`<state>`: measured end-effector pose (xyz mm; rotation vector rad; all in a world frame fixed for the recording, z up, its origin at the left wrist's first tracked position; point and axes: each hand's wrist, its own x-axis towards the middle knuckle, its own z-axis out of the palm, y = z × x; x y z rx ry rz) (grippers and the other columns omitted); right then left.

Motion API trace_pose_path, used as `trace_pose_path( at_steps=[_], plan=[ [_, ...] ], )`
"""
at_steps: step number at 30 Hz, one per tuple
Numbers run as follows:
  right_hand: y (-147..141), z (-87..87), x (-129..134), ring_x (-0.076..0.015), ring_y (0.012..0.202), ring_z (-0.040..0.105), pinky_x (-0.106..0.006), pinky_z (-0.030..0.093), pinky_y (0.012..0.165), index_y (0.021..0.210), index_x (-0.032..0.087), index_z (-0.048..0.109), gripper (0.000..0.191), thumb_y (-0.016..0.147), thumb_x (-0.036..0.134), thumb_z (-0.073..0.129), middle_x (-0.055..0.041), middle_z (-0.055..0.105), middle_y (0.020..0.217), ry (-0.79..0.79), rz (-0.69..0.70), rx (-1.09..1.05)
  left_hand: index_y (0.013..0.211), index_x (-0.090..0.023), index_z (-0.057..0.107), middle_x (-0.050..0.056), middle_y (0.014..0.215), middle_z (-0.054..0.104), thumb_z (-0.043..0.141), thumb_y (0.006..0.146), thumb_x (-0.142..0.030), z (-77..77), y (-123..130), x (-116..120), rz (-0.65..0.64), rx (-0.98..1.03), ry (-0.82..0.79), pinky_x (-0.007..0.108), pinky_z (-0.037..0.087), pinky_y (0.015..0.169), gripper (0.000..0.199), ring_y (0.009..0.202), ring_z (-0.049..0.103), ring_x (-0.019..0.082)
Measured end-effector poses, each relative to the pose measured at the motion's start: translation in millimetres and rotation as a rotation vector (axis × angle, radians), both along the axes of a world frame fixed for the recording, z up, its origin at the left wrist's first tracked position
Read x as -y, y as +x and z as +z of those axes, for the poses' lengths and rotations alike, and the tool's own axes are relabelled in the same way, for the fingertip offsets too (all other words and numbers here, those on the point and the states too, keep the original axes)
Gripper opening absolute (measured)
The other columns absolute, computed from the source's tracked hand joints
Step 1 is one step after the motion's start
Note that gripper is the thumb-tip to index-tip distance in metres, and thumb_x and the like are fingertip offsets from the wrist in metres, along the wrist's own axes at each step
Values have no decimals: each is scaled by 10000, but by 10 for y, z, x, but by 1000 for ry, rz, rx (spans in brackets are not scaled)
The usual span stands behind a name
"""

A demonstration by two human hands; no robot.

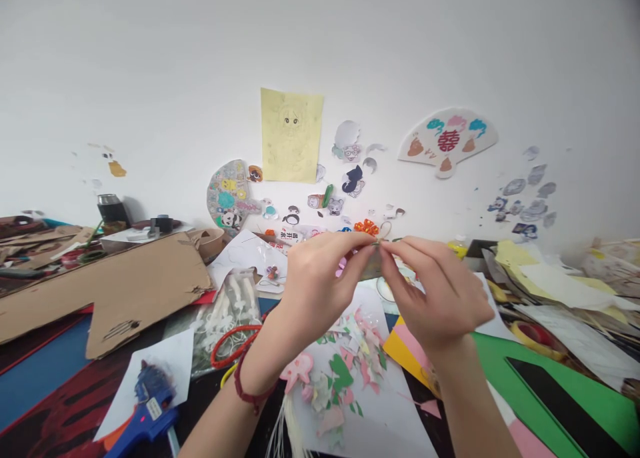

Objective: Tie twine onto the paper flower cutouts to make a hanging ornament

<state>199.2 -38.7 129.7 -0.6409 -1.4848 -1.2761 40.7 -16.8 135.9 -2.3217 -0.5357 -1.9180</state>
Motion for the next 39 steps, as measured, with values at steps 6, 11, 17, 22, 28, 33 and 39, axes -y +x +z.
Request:
trace_pose_path(
  at_steps=[6,11,17,22,28,33,39],
  plan=[
    [-30,-9,-53,-170,679,671,-300,549,586,962,229,655,316,754,-4,707,-29,716,813,-83,198,-118,1099,-195,661,4,846,757,601,912,-164,12,11,40,-68,11,-75,249,524,679,199,721,667,107],
    [-26,-16,-60,-172,690,673,-301,554,597,975,230,650,322,753,4,709,-24,716,821,-88,200,-94,1107,-179,648,-8,822,753,594,916,-171,7,26,44,-48,-9,-110,243,514,665,199,687,650,103],
    [-18,-28,-55,-173,692,676,-305,552,602,987,236,652,317,760,20,707,-22,718,827,-100,199,-77,1127,-209,647,-15,827,747,548,953,-196,-7,35,33,11,-18,-40,214,476,599,201,638,631,87],
    [-27,-11,-46,-167,688,679,-296,553,619,962,208,654,291,757,6,700,-28,718,814,-100,210,-72,1025,-190,666,-16,796,739,552,950,-179,-6,37,39,57,-28,20,204,458,584,137,624,623,81],
    [-36,7,-40,-136,669,658,-258,550,605,919,183,641,259,754,0,720,-24,707,799,-85,187,-63,960,-191,648,-52,718,700,574,930,-154,1,31,46,98,-22,71,172,433,556,88,564,576,52],
    [-45,15,-32,-126,647,636,-256,539,595,908,184,639,253,759,-10,705,-21,701,788,-93,217,-79,933,-182,635,-53,720,691,569,934,-151,-3,36,40,135,-20,107,166,417,546,73,546,561,41],
    [-65,11,-15,-131,637,626,-273,513,576,909,208,636,243,783,3,670,-1,687,764,-116,251,-117,930,-176,624,-46,731,699,555,946,-159,-21,48,19,168,-17,156,175,414,553,73,554,567,45]
  ],
)
